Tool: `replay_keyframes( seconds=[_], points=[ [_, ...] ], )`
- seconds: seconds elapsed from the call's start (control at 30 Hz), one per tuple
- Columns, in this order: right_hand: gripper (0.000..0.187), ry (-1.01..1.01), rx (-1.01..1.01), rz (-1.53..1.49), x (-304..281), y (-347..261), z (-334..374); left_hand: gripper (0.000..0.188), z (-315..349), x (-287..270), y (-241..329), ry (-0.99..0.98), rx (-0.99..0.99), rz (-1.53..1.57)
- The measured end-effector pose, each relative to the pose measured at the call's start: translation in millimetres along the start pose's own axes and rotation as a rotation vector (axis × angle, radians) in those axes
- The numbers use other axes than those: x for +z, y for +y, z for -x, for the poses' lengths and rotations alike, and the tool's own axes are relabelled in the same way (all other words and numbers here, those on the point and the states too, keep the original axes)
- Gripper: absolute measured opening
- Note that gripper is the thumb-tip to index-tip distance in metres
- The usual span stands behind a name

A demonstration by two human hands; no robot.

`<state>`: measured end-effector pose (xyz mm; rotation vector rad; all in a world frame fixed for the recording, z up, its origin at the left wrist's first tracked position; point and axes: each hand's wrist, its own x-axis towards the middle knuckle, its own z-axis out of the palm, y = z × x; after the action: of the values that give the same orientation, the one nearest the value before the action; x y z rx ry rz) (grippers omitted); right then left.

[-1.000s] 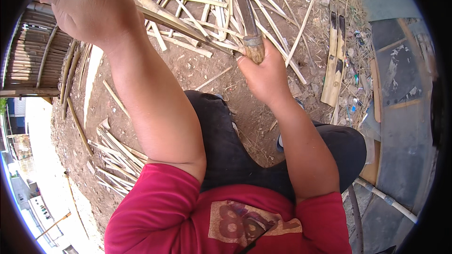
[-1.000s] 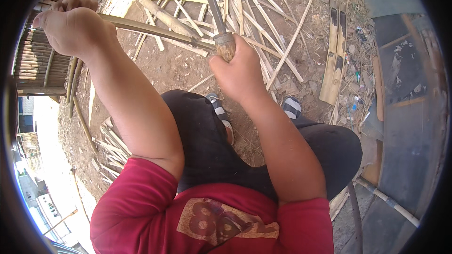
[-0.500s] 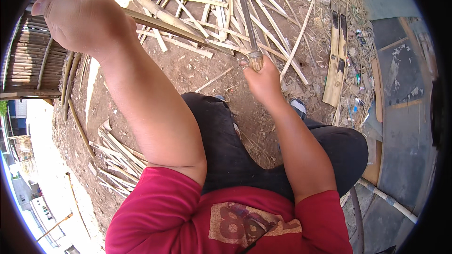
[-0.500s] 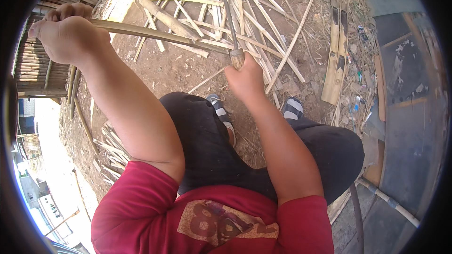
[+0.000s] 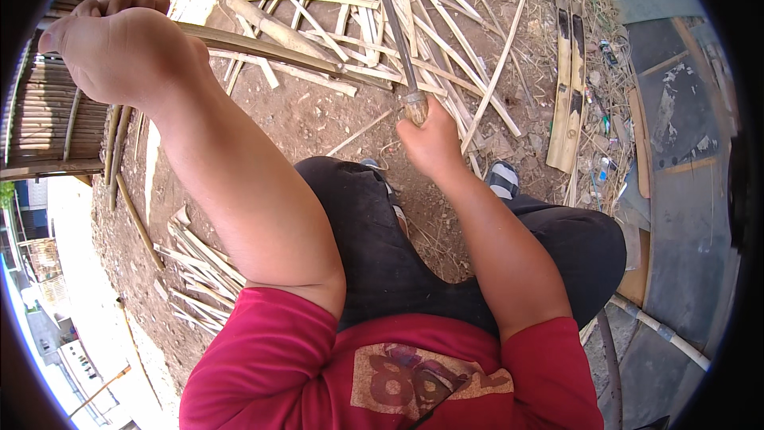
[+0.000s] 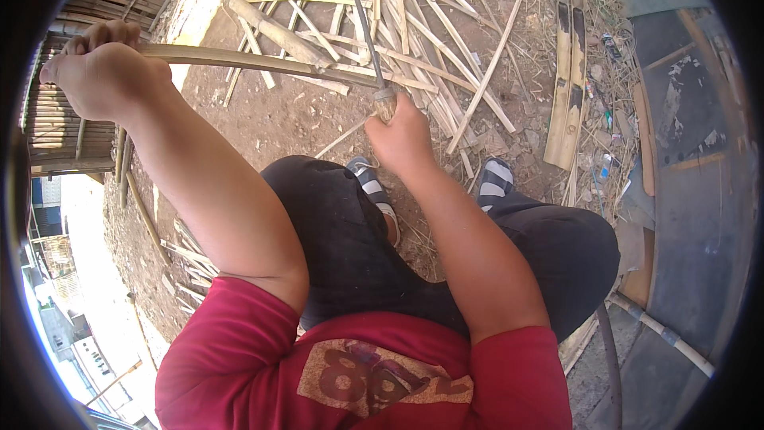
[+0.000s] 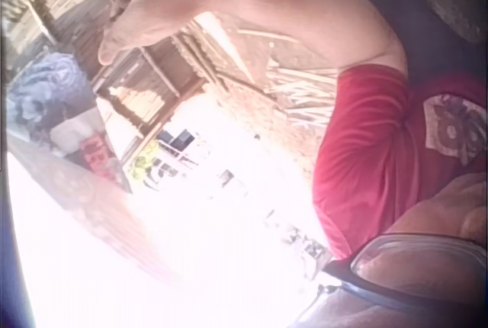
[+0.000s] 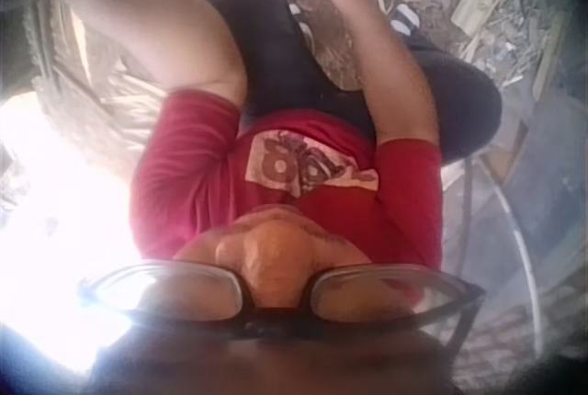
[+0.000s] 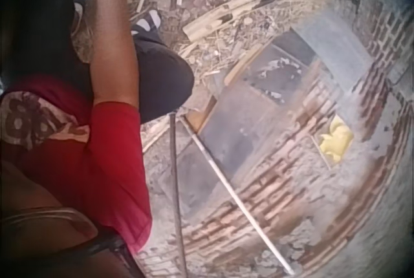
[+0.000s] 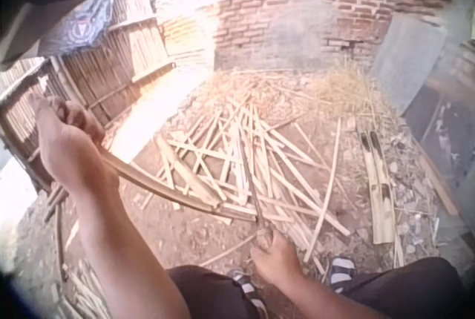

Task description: The person shaves a bamboo strip with a machete while kneeling on a dirt ground covered in wood debris.

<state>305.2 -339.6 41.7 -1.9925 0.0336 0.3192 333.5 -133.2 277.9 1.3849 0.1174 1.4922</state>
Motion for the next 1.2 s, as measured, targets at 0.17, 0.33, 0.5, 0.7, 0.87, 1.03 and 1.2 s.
replay_keyframes(
  seconds=[0.17, 0.33, 0.5, 0.7, 0.87, 1.03, 1.2],
  points=[
    [0.056, -0.167, -0.174, 0.275, 40, 38, 13, 0.052, -1, 0, 5, -0.031, -0.010, -0.016],
    [0.047, -0.177, -0.005, 0.155, 28, 29, -7, 0.042, -8, -6, -7, -0.123, -0.007, 0.038],
    [0.053, 0.005, -0.136, 0.031, 40, 17, -5, 0.040, -13, -1, -3, -0.098, -0.061, 0.094],
    [0.053, -0.048, -0.080, 0.223, 57, 66, -13, 0.041, -9, -13, -5, -0.015, -0.102, 0.103],
    [0.049, -0.006, -0.059, 0.098, 51, 61, -10, 0.040, -11, -25, -4, -0.018, -0.066, 0.064],
    [0.045, -0.150, -0.137, 0.137, 48, 32, -1, 0.043, -17, -33, -10, -0.046, -0.062, 0.105],
    [0.043, -0.129, -0.060, 0.158, 66, 66, -4, 0.038, -19, -39, -13, 0.002, -0.102, 0.096]
  ],
)
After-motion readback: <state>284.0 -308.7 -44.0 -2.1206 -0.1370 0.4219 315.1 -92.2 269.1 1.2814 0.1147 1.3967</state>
